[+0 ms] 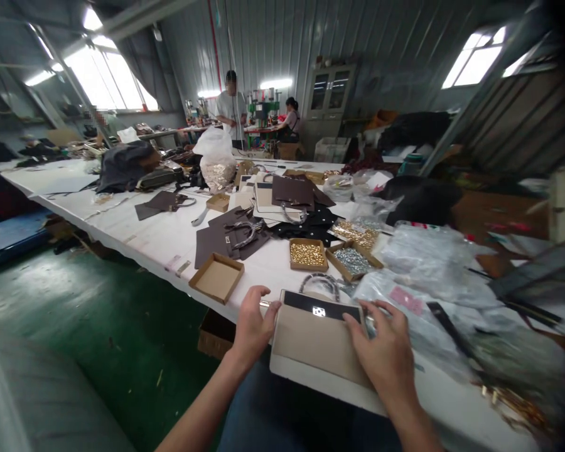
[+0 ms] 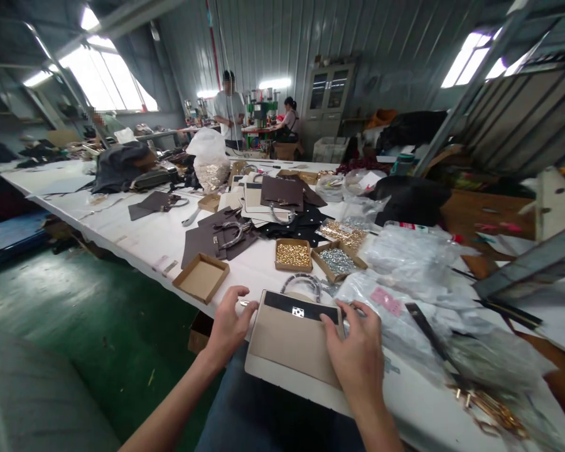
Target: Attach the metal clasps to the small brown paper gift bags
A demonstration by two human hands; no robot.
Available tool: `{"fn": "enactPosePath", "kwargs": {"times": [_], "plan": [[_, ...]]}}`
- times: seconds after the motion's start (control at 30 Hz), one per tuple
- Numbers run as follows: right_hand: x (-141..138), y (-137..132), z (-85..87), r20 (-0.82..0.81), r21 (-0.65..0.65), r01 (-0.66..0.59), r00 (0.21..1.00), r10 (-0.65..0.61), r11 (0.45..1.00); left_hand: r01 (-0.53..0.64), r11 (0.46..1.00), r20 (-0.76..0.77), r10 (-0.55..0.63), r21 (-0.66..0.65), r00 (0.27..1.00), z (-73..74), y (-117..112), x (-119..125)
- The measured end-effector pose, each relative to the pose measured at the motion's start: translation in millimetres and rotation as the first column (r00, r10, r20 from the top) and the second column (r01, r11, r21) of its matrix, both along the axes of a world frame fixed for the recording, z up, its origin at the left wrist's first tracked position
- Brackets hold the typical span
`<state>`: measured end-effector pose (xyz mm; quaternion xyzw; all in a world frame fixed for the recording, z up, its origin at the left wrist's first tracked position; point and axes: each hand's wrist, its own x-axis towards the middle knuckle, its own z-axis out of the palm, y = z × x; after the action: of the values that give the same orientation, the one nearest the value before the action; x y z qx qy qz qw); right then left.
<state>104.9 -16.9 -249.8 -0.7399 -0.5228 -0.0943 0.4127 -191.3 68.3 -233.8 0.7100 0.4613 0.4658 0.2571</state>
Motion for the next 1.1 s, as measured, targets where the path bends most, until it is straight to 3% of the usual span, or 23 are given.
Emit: {"fn": "enactPosePath", "kwargs": {"times": [0.17, 0.37, 0.53, 0.63, 0.73, 0.83, 0.93, 1.03, 1.1], "plan": [[-16, -21, 15.4, 0.009, 0.117, -0.023, 1.0, 0.023, 0.993, -0.123, 0.976, 0.129, 0.148, -0.182, 0.981, -15.0, -34, -65], [-42, -55, 12.7, 0.025, 0.159, -0.152, 0.988, 0.15, 0.975, -0.318, 0.905, 0.108, 0.36, -0.284, 0.927, -22.3, -64, -149], [-46, -86, -0.3, -0.077, 0.113, -0.076, 0.993, 0.084, 0.991, -0.421, 0.832, 0.074, 0.475, -0.362, 0.877, -41.6, -75, -181], [-43, -107, -11.0, -0.163, 0.052, -0.015, 0.986, 0.023, 0.999, -0.416, 0.78, 0.072, 0.503, -0.467, 0.861, -62.4, -79, -171], [-41, -126, -18.5, -0.229, -0.005, 0.031, 0.973, -0.031, 1.0, -0.308, 0.767, 0.107, 0.436, -0.563, 0.893, -72.1, -84, -142], [-37, -136, -22.5, -0.287, -0.037, 0.073, 0.954, -0.08, 0.997, -0.158, 0.807, 0.186, 0.313, -0.569, 0.931, -64.4, -87, -108], [-30, -135, -26.7, -0.415, -0.086, 0.085, 0.903, -0.113, 0.993, -0.088, 0.852, 0.219, 0.231, -0.516, 0.948, -46.3, -82, -79], [-26, -125, -31.1, -0.641, -0.136, 0.034, 0.759, -0.115, 0.99, 0.017, 0.849, 0.25, 0.137, -0.528, 0.958, -31.7, -78, -58], [-28, -117, -32.6, -0.788, -0.084, -0.034, 0.614, -0.046, 0.996, 0.134, 0.802, 0.284, 0.046, -0.583, 0.958, -29.4, -79, -46]]}}
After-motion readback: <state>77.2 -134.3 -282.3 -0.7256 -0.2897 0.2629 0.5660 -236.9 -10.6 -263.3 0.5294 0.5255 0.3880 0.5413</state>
